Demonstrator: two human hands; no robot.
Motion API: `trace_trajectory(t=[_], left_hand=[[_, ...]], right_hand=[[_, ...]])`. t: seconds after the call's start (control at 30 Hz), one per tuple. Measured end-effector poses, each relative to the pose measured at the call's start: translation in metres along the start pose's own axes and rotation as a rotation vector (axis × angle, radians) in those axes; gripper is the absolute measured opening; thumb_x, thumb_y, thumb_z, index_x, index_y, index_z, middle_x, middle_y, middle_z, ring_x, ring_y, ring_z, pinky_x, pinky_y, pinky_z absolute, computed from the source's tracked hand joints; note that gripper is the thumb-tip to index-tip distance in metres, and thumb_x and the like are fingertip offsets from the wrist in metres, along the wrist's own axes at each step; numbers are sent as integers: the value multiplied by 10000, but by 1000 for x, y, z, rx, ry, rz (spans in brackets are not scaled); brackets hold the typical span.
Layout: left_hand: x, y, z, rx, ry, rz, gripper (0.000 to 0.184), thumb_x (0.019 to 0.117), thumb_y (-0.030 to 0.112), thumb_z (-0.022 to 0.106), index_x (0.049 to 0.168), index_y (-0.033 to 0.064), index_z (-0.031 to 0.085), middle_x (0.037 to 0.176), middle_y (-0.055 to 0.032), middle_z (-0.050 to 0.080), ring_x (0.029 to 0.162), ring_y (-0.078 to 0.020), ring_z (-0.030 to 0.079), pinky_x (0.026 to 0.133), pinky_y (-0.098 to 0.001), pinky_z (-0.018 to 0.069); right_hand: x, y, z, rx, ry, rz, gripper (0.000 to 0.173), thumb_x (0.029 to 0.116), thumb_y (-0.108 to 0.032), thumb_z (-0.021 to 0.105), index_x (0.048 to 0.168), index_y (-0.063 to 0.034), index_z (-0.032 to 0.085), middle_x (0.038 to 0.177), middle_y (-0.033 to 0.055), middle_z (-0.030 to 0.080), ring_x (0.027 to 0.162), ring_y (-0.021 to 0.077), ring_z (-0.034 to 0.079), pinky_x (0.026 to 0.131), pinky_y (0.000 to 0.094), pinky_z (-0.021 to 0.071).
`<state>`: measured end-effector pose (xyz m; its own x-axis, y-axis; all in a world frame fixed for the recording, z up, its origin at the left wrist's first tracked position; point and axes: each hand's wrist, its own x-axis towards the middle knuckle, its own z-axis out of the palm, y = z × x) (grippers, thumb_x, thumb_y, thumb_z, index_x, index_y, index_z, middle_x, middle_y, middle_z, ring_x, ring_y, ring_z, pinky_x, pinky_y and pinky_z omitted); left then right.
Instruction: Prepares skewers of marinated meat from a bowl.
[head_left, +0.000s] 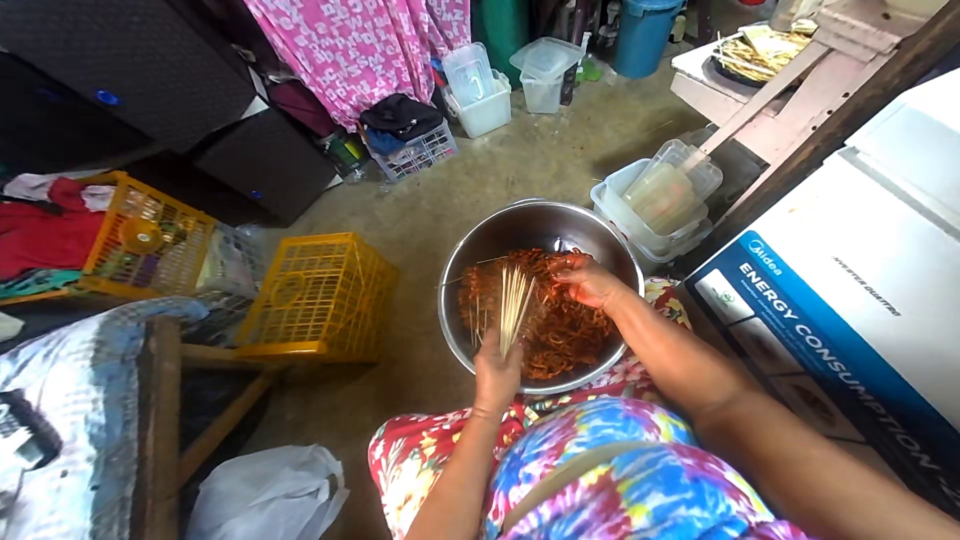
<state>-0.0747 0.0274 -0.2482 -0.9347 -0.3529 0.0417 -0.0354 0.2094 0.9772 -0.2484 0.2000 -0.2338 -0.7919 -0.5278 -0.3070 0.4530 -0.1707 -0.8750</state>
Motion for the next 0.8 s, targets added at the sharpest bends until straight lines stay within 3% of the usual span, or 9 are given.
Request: trace_trajectory(t=[0.13, 0.2, 0.27, 0.4, 0.57, 0.67, 0.8], left_hand=[[0, 1, -1, 6, -3, -7, 262, 910, 22, 571, 1164, -41, 565, 757, -3, 636, 559, -66, 601, 542, -253, 547], [0, 1, -1, 8, -5, -3, 264, 902, 24, 576, 1159, -37, 570, 758, 1, 638, 562, -62, 601, 544, -246, 544], [0, 1, -1, 5, -11, -6, 263, 899, 18, 576, 1156, -36, 575, 779, -1, 644, 568, -59, 603, 546, -243, 545], [0, 2, -1, -10, -14, -9, 239, 896, 12, 571, 1134, -18, 575, 764, 10, 637, 556, -60, 597, 539, -246, 543], [0, 1, -1, -14, -12, -16, 236, 906, 13, 568, 1140, -19, 573, 777, 5, 640, 558, -59, 596, 535, -242, 540], [0, 0, 0, -12, 0, -6, 229, 907, 18, 575, 1132, -21, 574, 774, 3, 640, 560, -59, 598, 537, -246, 544], [0, -1, 0, -16, 12, -4, 233, 908, 11, 572, 1139, -22, 574, 764, 6, 638, 560, -61, 598, 541, -244, 543]], right_hand=[[3, 4, -9, -83, -116, -59, 365, 870, 165, 580, 1195, -1, 587, 862, 16, 649, 739, 104, 622, 721, 292, 557], [4, 4, -11, -91, -130, -55, 396, 842, 181, 579, 1190, -6, 598, 899, 21, 659, 748, 96, 620, 718, 282, 553], [4, 1, -13, -82, -105, -39, 377, 871, 167, 550, 1197, -15, 599, 911, 20, 642, 737, 95, 601, 704, 277, 545], [9, 1, -19, -57, -59, -34, 342, 882, 98, 531, 1189, -27, 615, 865, 18, 648, 632, 76, 562, 580, 239, 506], [9, 3, -13, -140, -34, 9, 160, 953, 56, 565, 1073, 1, 656, 847, 41, 652, 645, 101, 583, 616, 266, 528], [5, 5, -8, -111, -56, 41, 134, 977, 56, 550, 1056, 17, 650, 849, 50, 652, 684, 122, 610, 674, 290, 555], [-2, 3, 0, -85, -53, 82, 124, 1025, 3, 518, 1050, 21, 639, 830, 44, 662, 681, 118, 636, 673, 277, 573]])
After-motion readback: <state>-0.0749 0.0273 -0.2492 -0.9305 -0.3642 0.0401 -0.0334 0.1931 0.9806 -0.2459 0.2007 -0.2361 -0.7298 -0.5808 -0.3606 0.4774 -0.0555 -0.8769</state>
